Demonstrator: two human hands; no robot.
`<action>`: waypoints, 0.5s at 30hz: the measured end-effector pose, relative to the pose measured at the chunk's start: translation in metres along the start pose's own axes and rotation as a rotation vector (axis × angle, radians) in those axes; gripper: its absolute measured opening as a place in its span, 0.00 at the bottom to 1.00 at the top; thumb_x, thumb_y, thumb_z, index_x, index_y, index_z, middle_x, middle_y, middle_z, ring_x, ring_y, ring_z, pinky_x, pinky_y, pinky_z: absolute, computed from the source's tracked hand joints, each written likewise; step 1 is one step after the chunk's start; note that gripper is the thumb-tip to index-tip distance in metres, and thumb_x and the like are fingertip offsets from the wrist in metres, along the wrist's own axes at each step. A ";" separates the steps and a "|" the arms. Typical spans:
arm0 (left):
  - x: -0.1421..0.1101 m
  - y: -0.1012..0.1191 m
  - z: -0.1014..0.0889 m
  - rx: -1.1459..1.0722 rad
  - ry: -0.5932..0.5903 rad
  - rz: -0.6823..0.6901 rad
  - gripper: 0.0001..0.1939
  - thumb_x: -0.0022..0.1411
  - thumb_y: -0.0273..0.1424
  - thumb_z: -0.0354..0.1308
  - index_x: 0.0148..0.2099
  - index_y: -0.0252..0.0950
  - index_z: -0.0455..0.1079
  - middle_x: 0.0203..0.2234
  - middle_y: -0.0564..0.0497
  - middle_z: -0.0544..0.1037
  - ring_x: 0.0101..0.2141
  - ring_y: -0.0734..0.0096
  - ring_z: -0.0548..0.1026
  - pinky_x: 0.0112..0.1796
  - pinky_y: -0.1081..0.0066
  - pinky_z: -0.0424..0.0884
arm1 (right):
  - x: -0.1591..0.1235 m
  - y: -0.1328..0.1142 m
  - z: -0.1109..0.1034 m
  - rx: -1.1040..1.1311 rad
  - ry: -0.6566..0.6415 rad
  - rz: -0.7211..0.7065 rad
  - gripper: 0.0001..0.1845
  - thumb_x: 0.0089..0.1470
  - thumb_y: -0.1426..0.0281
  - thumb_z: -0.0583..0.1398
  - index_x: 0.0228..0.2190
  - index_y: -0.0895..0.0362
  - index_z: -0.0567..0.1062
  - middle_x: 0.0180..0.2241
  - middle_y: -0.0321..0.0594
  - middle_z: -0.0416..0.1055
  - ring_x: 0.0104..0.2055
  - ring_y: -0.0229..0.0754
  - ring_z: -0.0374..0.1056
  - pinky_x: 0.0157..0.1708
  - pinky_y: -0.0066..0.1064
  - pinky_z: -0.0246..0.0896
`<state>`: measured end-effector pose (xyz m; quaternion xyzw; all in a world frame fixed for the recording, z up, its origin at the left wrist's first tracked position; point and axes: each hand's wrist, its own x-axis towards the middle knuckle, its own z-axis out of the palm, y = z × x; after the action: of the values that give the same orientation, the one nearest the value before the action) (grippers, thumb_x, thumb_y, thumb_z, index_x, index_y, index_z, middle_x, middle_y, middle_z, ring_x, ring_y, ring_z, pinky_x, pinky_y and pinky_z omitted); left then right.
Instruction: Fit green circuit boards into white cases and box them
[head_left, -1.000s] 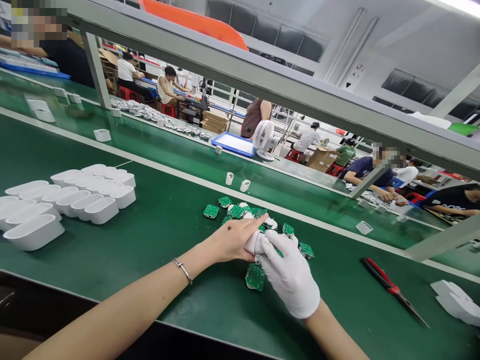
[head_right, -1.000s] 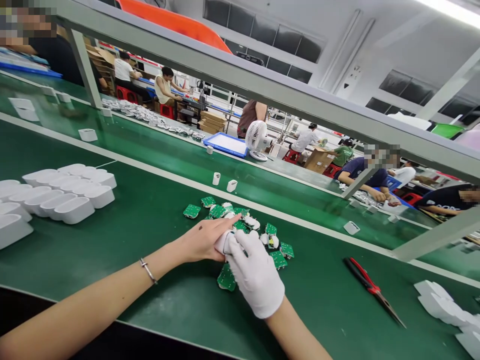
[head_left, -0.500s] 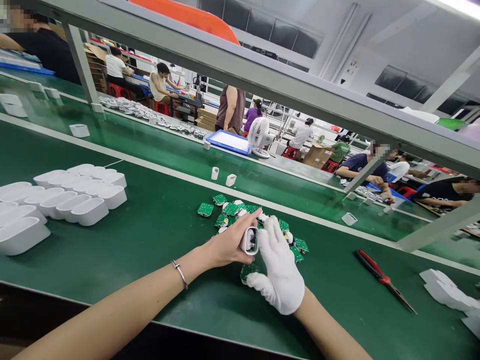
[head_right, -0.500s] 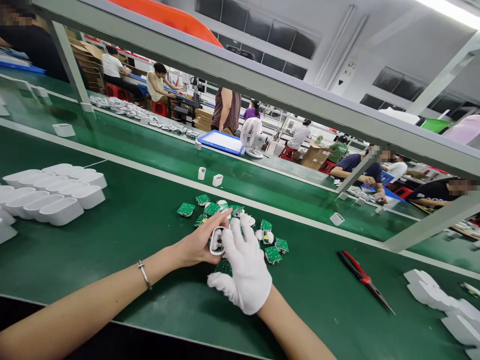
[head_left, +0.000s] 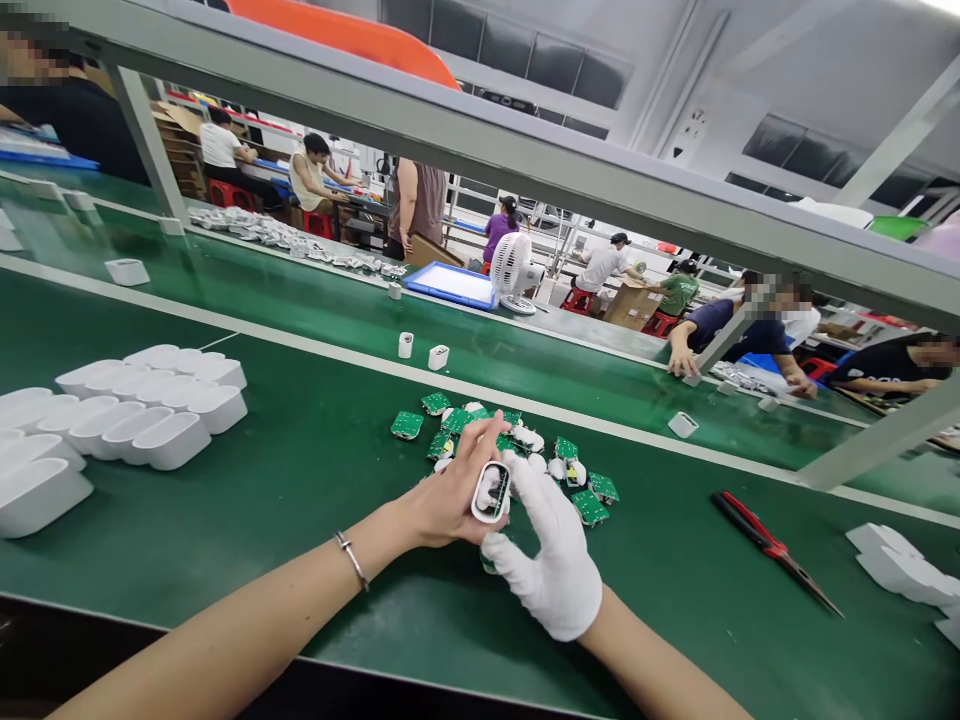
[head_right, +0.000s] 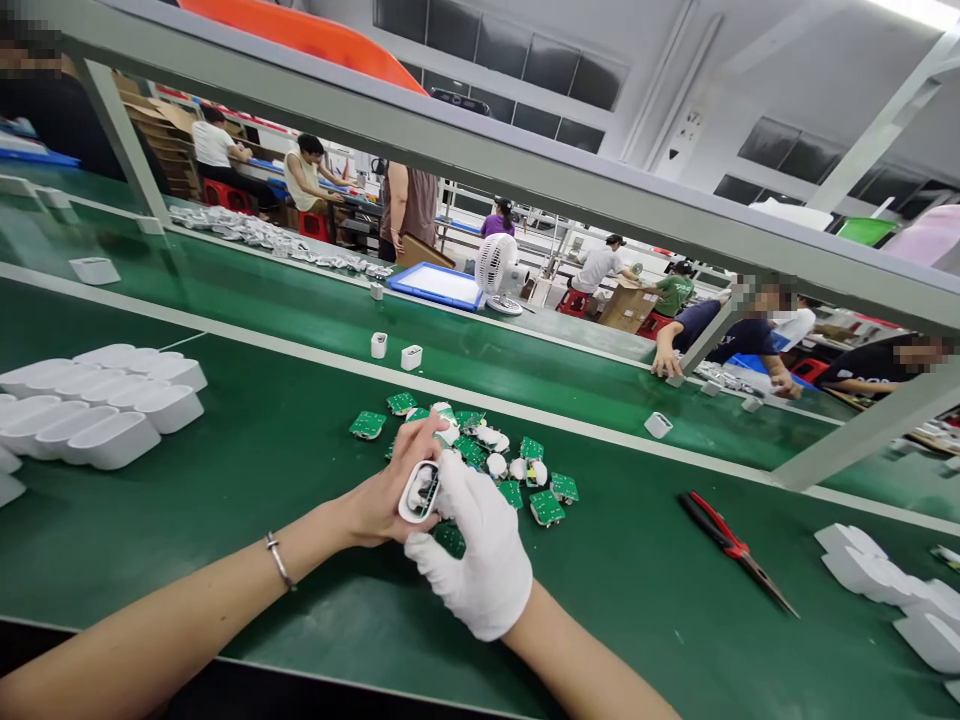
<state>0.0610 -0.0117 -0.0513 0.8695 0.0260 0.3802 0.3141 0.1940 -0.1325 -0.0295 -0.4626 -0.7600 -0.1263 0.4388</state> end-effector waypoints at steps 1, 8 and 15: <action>0.000 -0.001 0.000 0.006 -0.014 0.002 0.54 0.56 0.40 0.60 0.68 0.46 0.20 0.56 0.40 0.44 0.46 0.60 0.64 0.48 0.59 0.69 | 0.000 0.000 0.000 0.010 0.017 0.016 0.34 0.61 0.61 0.55 0.63 0.55 0.50 0.55 0.49 0.63 0.55 0.50 0.62 0.51 0.42 0.65; 0.000 -0.004 0.003 0.071 -0.141 0.001 0.54 0.57 0.53 0.55 0.68 0.40 0.21 0.57 0.37 0.45 0.57 0.44 0.54 0.52 0.53 0.65 | 0.006 -0.004 -0.006 0.037 -0.009 0.162 0.29 0.57 0.61 0.57 0.58 0.56 0.59 0.50 0.49 0.67 0.52 0.51 0.65 0.48 0.40 0.67; -0.001 -0.001 0.001 0.021 -0.193 -0.144 0.57 0.53 0.48 0.62 0.69 0.40 0.25 0.57 0.36 0.47 0.53 0.47 0.61 0.52 0.51 0.64 | 0.011 -0.016 -0.008 -0.046 -0.026 0.077 0.11 0.53 0.73 0.54 0.37 0.53 0.74 0.52 0.45 0.63 0.48 0.48 0.65 0.47 0.43 0.63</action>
<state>0.0613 -0.0124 -0.0529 0.9013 0.0619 0.2709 0.3323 0.1831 -0.1389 -0.0128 -0.5032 -0.7441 -0.1206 0.4225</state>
